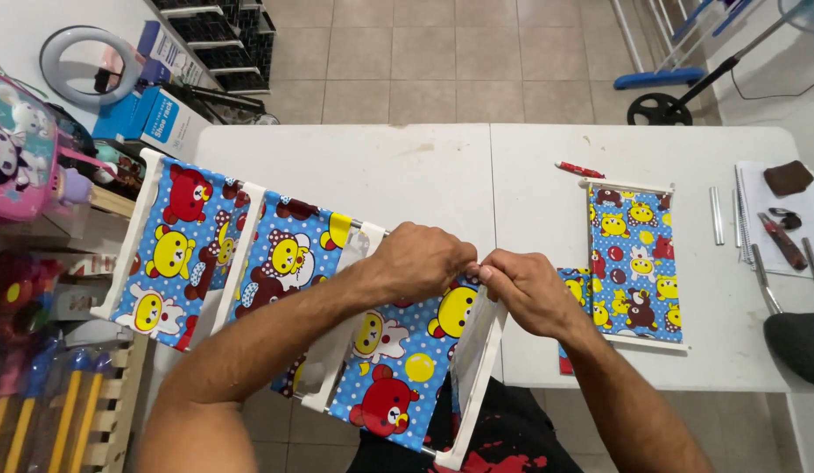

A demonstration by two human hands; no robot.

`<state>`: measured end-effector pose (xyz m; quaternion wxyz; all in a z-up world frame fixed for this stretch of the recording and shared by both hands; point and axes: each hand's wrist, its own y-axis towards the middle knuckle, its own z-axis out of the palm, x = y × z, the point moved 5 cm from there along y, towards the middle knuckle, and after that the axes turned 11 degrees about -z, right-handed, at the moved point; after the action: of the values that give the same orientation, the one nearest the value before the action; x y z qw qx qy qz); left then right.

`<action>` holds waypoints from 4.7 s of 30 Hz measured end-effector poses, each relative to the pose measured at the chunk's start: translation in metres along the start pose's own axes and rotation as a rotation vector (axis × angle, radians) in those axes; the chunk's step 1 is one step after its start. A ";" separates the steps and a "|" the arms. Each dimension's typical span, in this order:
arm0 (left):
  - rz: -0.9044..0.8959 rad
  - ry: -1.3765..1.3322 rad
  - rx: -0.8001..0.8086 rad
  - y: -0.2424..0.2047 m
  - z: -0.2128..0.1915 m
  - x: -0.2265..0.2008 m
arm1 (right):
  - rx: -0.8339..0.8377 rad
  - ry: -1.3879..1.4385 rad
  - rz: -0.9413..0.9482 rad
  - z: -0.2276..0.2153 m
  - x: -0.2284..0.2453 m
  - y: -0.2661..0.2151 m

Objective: Disassembling a multi-tier fabric and metal rod storage rack by pulling apart the components on a table.

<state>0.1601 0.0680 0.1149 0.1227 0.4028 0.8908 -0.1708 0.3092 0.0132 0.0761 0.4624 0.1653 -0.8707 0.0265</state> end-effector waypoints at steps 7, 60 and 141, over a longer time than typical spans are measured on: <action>-0.028 -0.022 0.040 -0.007 -0.011 -0.005 | 0.048 0.003 -0.024 -0.001 0.002 -0.002; 0.236 0.132 -0.736 -0.059 0.125 0.027 | 0.203 -0.391 -0.344 0.033 -0.014 -0.026; 0.542 0.350 -0.638 -0.073 0.077 -0.035 | 0.306 -0.431 -0.703 0.047 0.051 -0.045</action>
<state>0.1334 -0.0314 0.0722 0.1283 0.5865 0.7685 0.2213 0.2594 -0.0521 0.0858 0.2214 0.5199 -0.8241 -0.0387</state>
